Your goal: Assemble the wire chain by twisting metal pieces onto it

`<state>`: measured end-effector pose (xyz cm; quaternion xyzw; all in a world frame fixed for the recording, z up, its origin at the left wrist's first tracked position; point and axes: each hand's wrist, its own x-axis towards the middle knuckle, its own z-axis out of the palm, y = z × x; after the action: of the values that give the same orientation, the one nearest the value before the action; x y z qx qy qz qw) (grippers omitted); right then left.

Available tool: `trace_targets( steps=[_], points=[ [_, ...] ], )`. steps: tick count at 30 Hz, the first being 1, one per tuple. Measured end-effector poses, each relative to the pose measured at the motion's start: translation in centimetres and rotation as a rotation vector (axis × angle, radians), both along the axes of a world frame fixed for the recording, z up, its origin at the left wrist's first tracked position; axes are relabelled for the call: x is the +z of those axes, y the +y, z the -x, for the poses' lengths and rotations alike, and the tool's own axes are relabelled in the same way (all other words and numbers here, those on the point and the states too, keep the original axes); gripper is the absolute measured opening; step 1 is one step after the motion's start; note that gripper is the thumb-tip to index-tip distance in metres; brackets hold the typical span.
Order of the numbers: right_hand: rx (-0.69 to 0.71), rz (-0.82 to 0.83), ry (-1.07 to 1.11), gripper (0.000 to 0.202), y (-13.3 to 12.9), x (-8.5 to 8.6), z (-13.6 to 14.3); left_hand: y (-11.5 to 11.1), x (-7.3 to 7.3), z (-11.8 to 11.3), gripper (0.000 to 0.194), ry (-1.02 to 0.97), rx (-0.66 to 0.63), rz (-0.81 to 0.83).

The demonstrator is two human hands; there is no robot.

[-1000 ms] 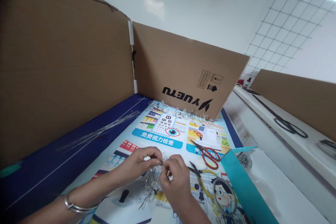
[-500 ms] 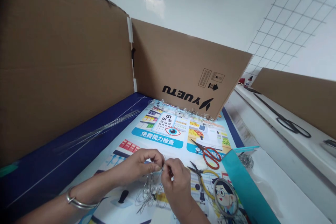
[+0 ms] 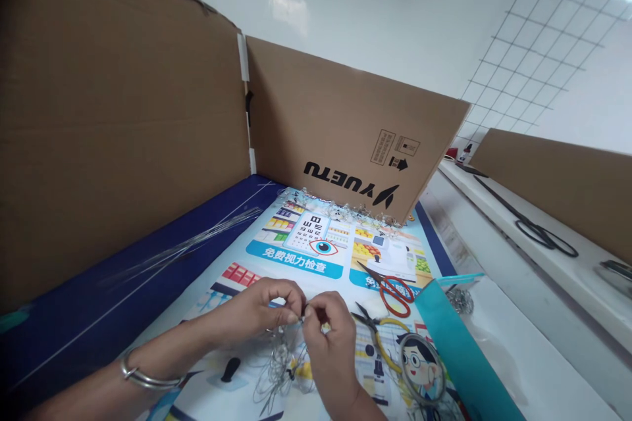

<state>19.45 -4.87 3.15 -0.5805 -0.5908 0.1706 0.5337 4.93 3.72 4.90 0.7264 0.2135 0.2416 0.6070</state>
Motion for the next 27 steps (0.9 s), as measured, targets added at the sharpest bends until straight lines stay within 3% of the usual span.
trace_targets(
  steps=[4, 6, 11, 14, 19, 27],
  points=[
    [0.037, 0.226, 0.268, 0.007, 0.4, 0.5, -0.4, 0.0, -0.3, -0.2, 0.007, -0.015, 0.035, -0.014],
    [0.043, 0.259, 0.288, 0.006, 0.5, 1.0, -0.7, 0.0, -0.6, -0.2, 0.007, -0.037, 0.031, 0.037],
    [0.019, 0.104, 0.055, 0.010, 0.5, 1.7, -0.6, 0.1, -1.3, -0.3, 0.014, -0.103, -0.040, 0.267],
    [0.021, 0.023, -0.039, 0.012, 0.3, 1.6, -0.4, 0.0, -1.4, -0.4, 0.018, -0.121, -0.068, 0.323],
    [0.041, -0.045, -0.086, 0.012, 0.1, 1.2, -0.3, -0.5, -1.0, -0.5, 0.012, -0.084, 0.025, 0.172],
    [0.089, 0.063, -0.154, 0.013, 0.3, 2.5, -1.1, -0.9, -1.6, -0.7, 0.005, -0.068, 0.107, -0.062]
  ],
)
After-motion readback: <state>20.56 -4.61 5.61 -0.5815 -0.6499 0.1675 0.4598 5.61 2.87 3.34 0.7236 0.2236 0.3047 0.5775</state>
